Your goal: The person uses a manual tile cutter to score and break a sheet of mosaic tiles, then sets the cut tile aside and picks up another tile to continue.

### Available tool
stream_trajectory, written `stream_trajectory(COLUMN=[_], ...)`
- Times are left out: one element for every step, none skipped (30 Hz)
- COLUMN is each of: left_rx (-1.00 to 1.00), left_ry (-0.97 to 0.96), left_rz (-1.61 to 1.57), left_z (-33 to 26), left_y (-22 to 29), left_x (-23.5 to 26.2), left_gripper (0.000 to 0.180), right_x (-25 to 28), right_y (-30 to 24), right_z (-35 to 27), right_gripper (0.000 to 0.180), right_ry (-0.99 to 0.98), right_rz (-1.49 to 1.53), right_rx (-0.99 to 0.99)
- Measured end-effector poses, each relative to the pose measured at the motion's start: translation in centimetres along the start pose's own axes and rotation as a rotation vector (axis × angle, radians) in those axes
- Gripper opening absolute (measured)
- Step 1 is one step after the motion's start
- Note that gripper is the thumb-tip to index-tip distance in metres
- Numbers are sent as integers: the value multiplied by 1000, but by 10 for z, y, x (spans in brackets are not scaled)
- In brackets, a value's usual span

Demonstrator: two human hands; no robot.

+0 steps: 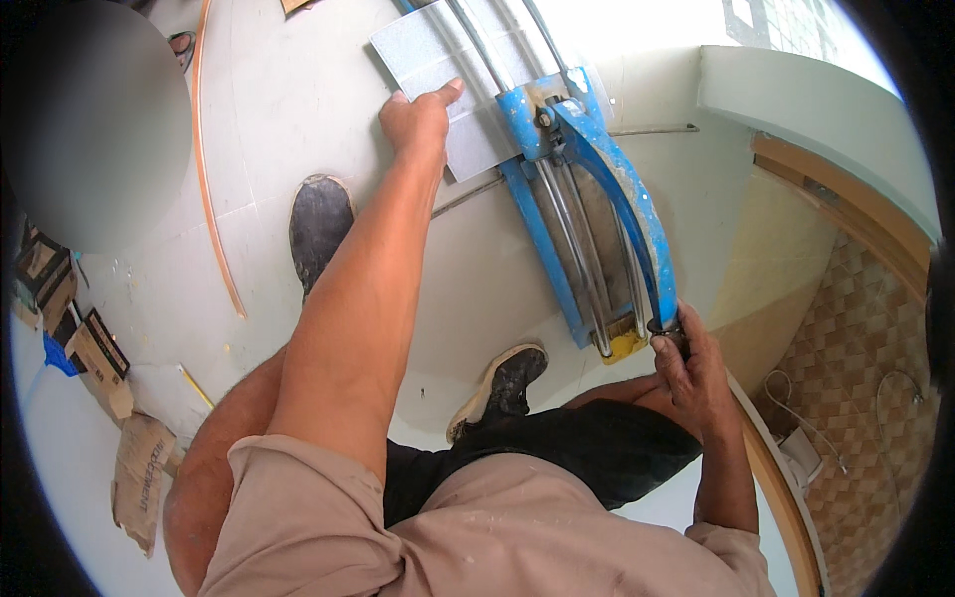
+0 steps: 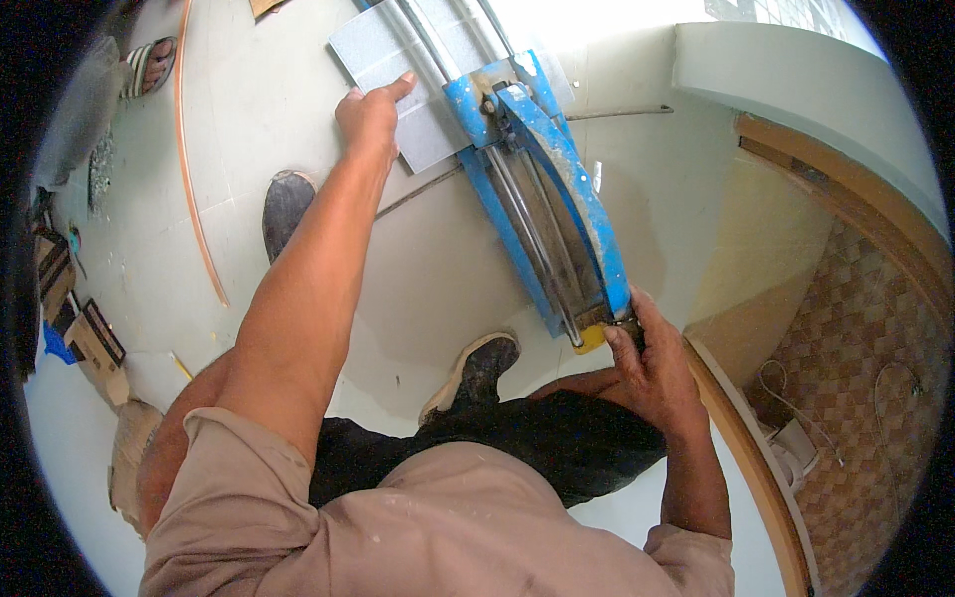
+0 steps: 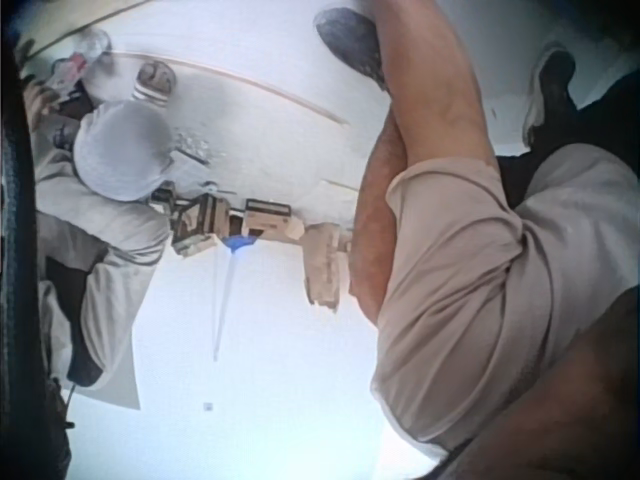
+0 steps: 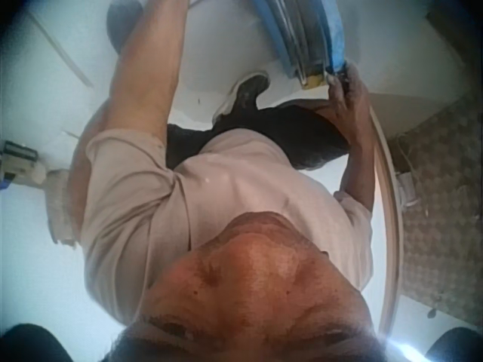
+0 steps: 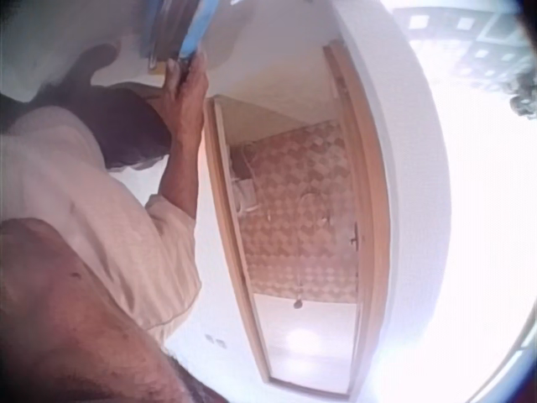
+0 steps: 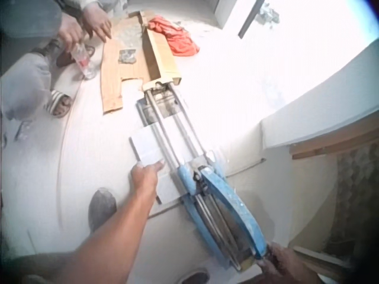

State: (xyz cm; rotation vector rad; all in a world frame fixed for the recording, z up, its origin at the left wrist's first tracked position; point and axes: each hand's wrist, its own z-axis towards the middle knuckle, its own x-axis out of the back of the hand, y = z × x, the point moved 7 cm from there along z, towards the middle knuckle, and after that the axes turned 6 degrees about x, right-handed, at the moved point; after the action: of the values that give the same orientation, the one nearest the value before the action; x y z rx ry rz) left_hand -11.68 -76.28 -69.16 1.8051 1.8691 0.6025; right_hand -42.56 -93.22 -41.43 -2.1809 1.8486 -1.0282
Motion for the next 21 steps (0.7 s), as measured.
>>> stream_trajectory(left_rx=[-26,-52,-47,-39,-30,-27,-1,26,25,19,13,14,-18,-51,-48,-39,-31,-33,-29,-24,-26], left_ry=[38,75,74,51,29,26,34,43,46,70,94,95,48,1,0,81,161,164,142,119,122], left_rz=[30,61,64,36,8,10,19,29,32,51,70,72,31,-10,-7,64,134,133,111,88,89], left_z=[4,6,2,-1,-3,-6,-8,-10,-9,-6,-4,-1,2,4,-1,-6,-12,-12,-12,-12,-16], left_y=[3,5,5,6,7,9,8,7,6,6,6,3,3,3,4,5,7,8,9,10,12], left_x=[3,7,6,4,1,0,-1,-2,1,3,6,7,5,3,0,0,3,4,5,5,4], left_gripper=[61,46,46,47,49,49,62,76,76,67,59,59,62,65,65,68,71,71,72,74,74], right_x=[-1,-3,-3,-5,-6,-6,-6,-6,-8,-9,-10,-10,-10,-10,-10,-11,-12,-13,-14,-14,-13], right_y=[2,1,2,3,6,9,11,12,14,15,15,17,18,19,21,23,24,23,17,12,12], right_z=[0,0,-1,0,0,0,0,1,2,4,5,5,5,5,5,7,6,7,7,6,5], right_gripper=[45,45,44,45,45,45,45,45,45,45,45,45,46,46,46,48,50,51,52,53,53], right_ry=[3,1,5,-3,-12,-10,-3,4,1,-9,-19,-21,-15,-10,-10,-22,-27,-36,-39,-42,-43], right_rz=[-13,-18,-24,-22,-19,-18,1,20,23,7,-9,-8,-33,-58,-56,-64,-69,-74,-127,-180,-178], right_rx=[-4,-5,-14,-61,-108,-112,-75,-39,-39,-23,-7,-8,4,16,12,0,-7,-9,22,52,55])
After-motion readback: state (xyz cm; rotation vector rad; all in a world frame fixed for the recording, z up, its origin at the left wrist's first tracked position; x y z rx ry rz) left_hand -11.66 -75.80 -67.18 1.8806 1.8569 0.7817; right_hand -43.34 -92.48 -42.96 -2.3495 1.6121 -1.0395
